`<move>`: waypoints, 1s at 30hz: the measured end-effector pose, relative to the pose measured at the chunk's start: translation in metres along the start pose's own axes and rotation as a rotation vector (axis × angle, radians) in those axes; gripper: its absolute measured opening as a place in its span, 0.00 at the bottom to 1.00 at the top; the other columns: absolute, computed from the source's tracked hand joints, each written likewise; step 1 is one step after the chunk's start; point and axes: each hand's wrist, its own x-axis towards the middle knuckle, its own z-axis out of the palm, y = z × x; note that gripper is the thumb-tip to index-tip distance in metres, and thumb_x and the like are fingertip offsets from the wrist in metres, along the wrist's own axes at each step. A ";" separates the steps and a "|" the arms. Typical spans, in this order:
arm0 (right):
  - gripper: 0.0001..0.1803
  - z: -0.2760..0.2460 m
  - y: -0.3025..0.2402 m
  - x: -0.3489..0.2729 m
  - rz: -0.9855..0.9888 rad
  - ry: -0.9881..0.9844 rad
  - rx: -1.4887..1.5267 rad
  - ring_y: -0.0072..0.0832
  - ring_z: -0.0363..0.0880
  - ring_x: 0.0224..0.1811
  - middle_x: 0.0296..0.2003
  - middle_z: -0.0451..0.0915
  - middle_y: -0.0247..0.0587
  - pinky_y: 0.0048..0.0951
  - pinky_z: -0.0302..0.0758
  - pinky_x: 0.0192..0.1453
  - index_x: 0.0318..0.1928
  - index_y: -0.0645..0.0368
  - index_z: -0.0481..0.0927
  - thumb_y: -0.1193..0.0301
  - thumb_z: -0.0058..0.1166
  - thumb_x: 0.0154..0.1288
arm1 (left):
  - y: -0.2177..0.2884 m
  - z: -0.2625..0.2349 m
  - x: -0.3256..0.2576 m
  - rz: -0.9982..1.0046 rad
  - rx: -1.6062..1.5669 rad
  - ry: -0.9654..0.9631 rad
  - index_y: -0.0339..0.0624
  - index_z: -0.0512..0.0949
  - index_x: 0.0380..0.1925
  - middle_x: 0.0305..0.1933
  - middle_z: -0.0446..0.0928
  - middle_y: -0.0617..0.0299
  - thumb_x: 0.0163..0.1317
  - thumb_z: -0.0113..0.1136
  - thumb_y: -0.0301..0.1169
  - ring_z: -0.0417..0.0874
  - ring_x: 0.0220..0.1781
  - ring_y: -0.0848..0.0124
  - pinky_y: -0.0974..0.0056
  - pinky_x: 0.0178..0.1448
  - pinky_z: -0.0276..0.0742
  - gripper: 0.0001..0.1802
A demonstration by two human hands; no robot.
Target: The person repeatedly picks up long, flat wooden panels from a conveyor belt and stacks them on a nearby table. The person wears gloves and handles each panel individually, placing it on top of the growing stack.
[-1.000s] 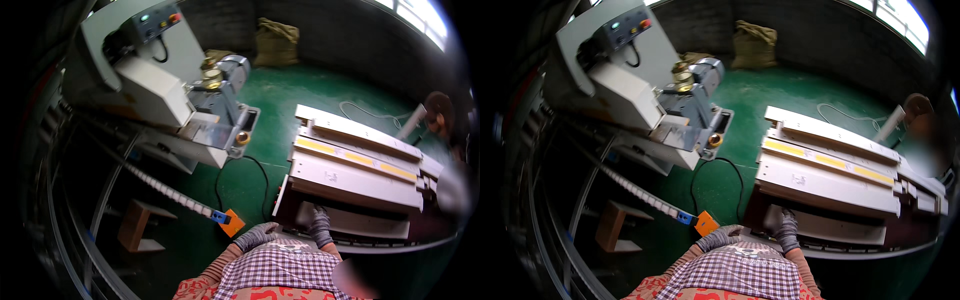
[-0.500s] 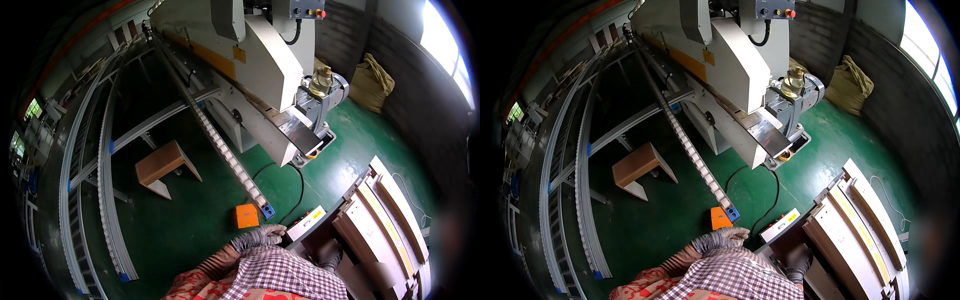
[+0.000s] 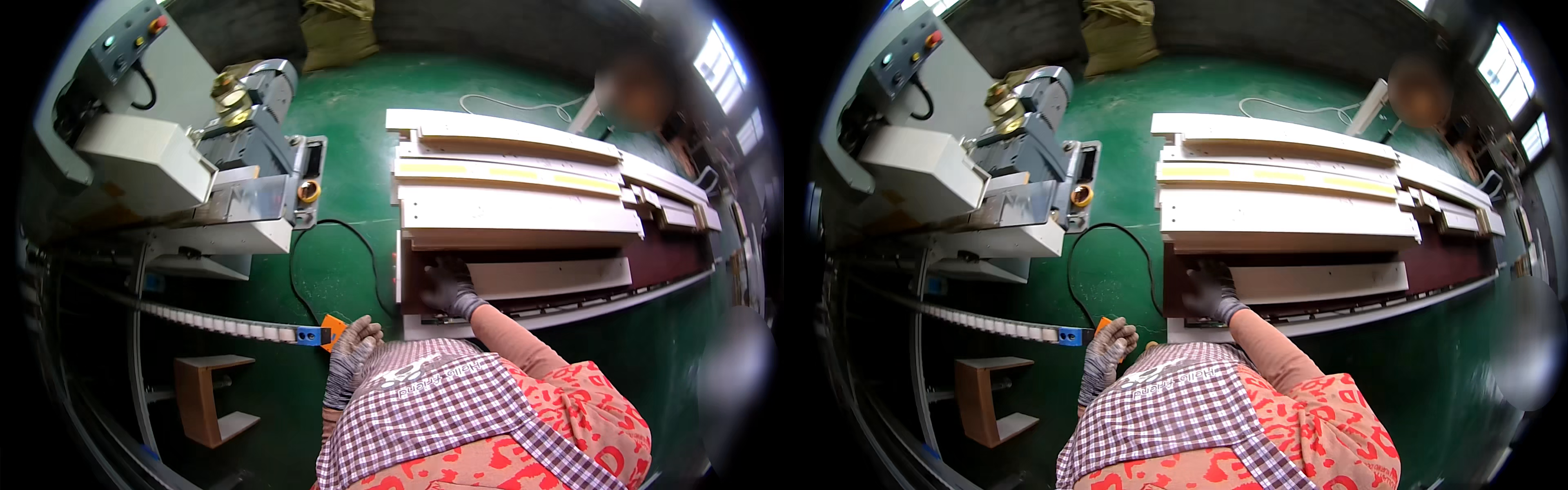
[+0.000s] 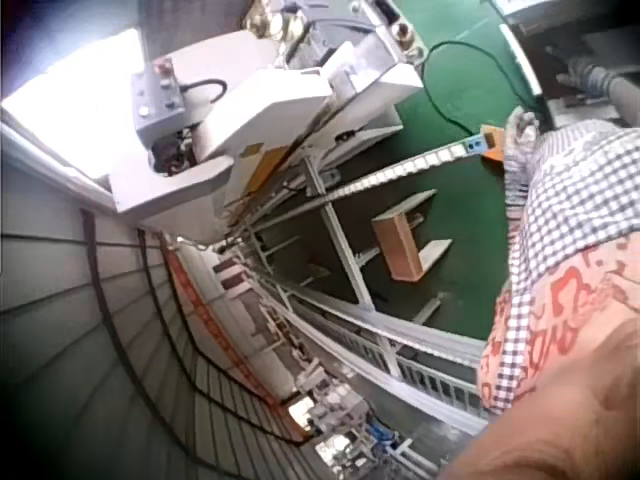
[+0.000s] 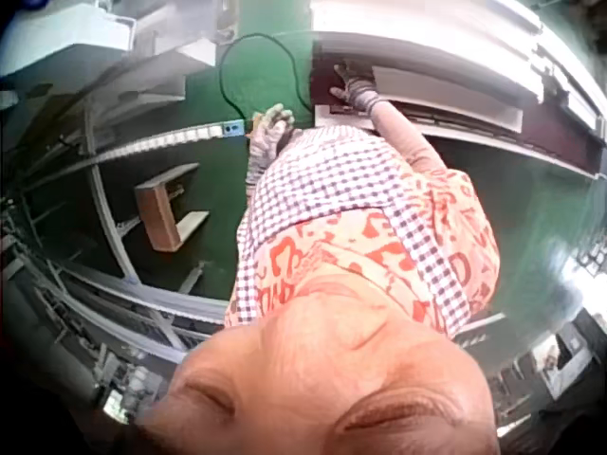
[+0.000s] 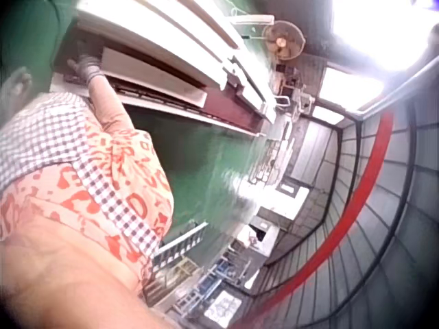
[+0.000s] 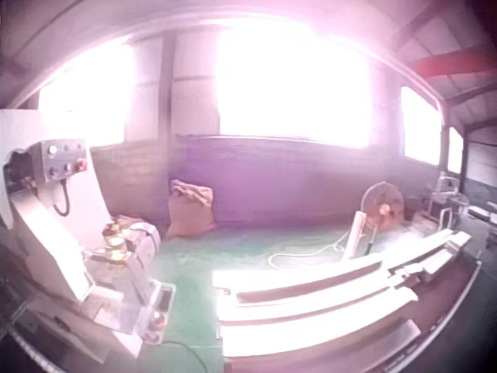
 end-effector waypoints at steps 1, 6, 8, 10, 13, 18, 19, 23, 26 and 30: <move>0.30 -0.001 0.002 -0.001 0.034 -0.043 0.004 0.52 0.70 0.60 0.56 0.72 0.57 0.54 0.66 0.63 0.50 0.56 0.81 0.49 0.56 0.51 | 0.002 0.006 0.008 -0.010 0.027 -0.005 0.37 0.62 0.68 0.62 0.72 0.49 0.66 0.62 0.31 0.76 0.62 0.62 0.58 0.67 0.74 0.33; 0.28 0.050 0.041 -0.009 0.003 0.111 0.078 0.47 0.74 0.55 0.50 0.76 0.55 0.53 0.69 0.61 0.51 0.58 0.78 0.51 0.54 0.59 | 0.008 0.023 0.071 -0.002 0.024 -0.133 0.37 0.54 0.72 0.72 0.61 0.44 0.67 0.61 0.47 0.66 0.71 0.57 0.52 0.72 0.64 0.42; 0.23 0.071 0.064 -0.011 -0.002 -0.026 0.123 0.46 0.78 0.50 0.45 0.78 0.54 0.49 0.74 0.56 0.50 0.59 0.77 0.55 0.52 0.63 | 0.003 0.036 0.116 -0.098 -0.052 -0.086 0.39 0.50 0.74 0.75 0.55 0.44 0.67 0.52 0.59 0.57 0.77 0.53 0.48 0.77 0.54 0.47; 0.17 0.011 0.036 -0.026 0.158 0.347 0.688 0.49 0.79 0.41 0.37 0.78 0.54 0.45 0.77 0.48 0.46 0.61 0.75 0.62 0.56 0.63 | 0.002 0.032 0.164 -0.241 -0.266 0.072 0.41 0.49 0.75 0.77 0.54 0.46 0.67 0.47 0.64 0.54 0.78 0.53 0.48 0.78 0.50 0.49; 0.33 0.037 0.096 -0.043 0.426 0.486 0.710 0.50 0.77 0.55 0.49 0.78 0.61 0.43 0.74 0.62 0.58 0.66 0.72 0.58 0.64 0.57 | -0.003 0.053 0.227 -0.319 -0.250 0.135 0.43 0.49 0.75 0.78 0.53 0.51 0.64 0.41 0.71 0.51 0.79 0.52 0.47 0.79 0.44 0.52; 0.49 -0.002 0.162 -0.092 0.812 0.779 0.982 0.49 0.62 0.71 0.67 0.63 0.61 0.43 0.62 0.74 0.70 0.66 0.58 0.50 0.65 0.59 | -0.026 -0.006 0.308 -0.589 -0.519 -0.462 0.43 0.60 0.70 0.72 0.63 0.55 0.61 0.43 0.69 0.59 0.75 0.52 0.44 0.77 0.48 0.49; 0.51 -0.016 0.171 -0.102 0.876 0.824 1.082 0.48 0.59 0.73 0.69 0.60 0.60 0.43 0.60 0.75 0.71 0.66 0.56 0.48 0.65 0.60 | -0.032 -0.017 0.321 -0.528 -0.359 -0.663 0.43 0.62 0.69 0.70 0.65 0.56 0.60 0.47 0.67 0.60 0.74 0.53 0.42 0.77 0.48 0.47; 0.52 -0.053 0.229 -0.139 1.086 0.914 0.955 0.47 0.51 0.76 0.72 0.53 0.58 0.47 0.56 0.76 0.74 0.59 0.52 0.45 0.62 0.61 | -0.003 0.052 0.290 0.438 1.555 -0.431 0.43 0.63 0.68 0.67 0.68 0.53 0.54 0.61 0.56 0.63 0.73 0.52 0.39 0.78 0.45 0.45; 0.49 -0.117 0.255 -0.132 0.799 0.934 0.204 0.50 0.52 0.76 0.72 0.55 0.57 0.50 0.52 0.77 0.73 0.57 0.56 0.42 0.59 0.62 | -0.006 0.038 0.295 0.321 1.378 -0.388 0.44 0.65 0.67 0.66 0.69 0.51 0.52 0.65 0.51 0.64 0.72 0.50 0.37 0.78 0.44 0.43; 0.43 -0.165 0.302 -0.095 0.663 0.606 -0.076 0.50 0.54 0.74 0.69 0.62 0.54 0.51 0.46 0.78 0.69 0.53 0.66 0.35 0.43 0.66 | 0.005 0.060 0.290 0.557 1.679 -0.408 0.42 0.68 0.62 0.62 0.72 0.51 0.45 0.69 0.43 0.68 0.67 0.51 0.42 0.73 0.53 0.42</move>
